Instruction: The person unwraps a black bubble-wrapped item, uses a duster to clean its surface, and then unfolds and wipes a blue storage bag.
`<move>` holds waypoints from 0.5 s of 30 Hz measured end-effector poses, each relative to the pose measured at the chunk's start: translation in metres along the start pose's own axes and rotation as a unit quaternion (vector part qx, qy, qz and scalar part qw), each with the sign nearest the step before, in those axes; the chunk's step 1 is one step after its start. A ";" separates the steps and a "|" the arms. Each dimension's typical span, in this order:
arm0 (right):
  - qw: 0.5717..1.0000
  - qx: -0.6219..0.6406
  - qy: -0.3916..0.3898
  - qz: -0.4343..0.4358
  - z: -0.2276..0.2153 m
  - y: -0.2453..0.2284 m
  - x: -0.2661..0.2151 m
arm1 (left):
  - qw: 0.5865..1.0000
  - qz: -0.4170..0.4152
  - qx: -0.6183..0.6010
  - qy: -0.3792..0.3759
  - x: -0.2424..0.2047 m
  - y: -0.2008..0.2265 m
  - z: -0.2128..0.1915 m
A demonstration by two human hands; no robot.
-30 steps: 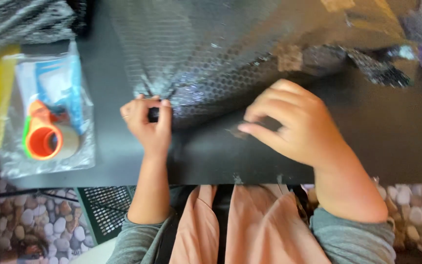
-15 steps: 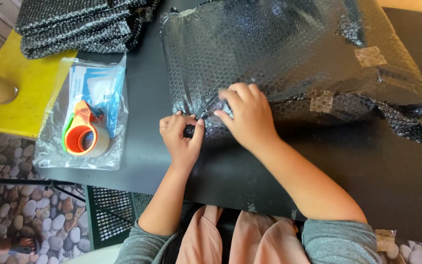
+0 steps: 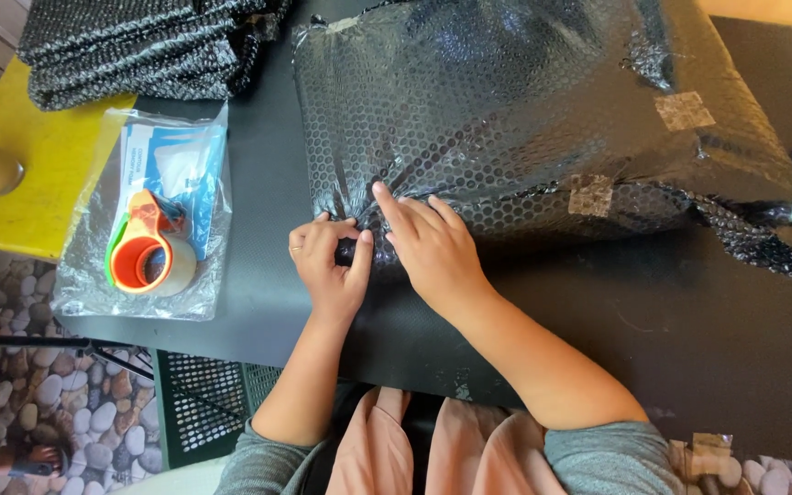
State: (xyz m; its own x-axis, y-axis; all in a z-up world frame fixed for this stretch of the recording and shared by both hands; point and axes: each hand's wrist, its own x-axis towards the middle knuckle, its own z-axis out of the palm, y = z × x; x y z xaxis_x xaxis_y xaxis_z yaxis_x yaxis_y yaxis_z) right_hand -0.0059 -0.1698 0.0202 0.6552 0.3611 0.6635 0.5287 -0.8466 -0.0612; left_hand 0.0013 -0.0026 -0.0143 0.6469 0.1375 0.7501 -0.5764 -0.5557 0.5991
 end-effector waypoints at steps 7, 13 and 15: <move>0.934 0.347 -0.030 0.080 -0.093 0.040 -0.007 | 0.992 0.099 0.078 -0.027 0.008 0.036 -0.022; 0.875 0.346 0.183 0.286 -0.135 0.108 -0.107 | 0.950 0.250 0.136 -0.124 0.000 0.052 -0.002; 0.869 0.311 0.158 0.352 -0.153 0.110 -0.133 | 0.875 0.271 0.334 -0.221 0.001 0.033 0.002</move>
State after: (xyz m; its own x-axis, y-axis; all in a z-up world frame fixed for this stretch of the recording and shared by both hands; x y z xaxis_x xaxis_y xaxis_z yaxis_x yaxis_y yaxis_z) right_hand -0.1175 -0.3707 0.0396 0.8058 -0.3693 0.4630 0.3096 -0.4039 -0.8608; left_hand -0.0163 -0.0226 0.0060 0.5842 -0.5430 0.6032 -0.5336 -0.8170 -0.2186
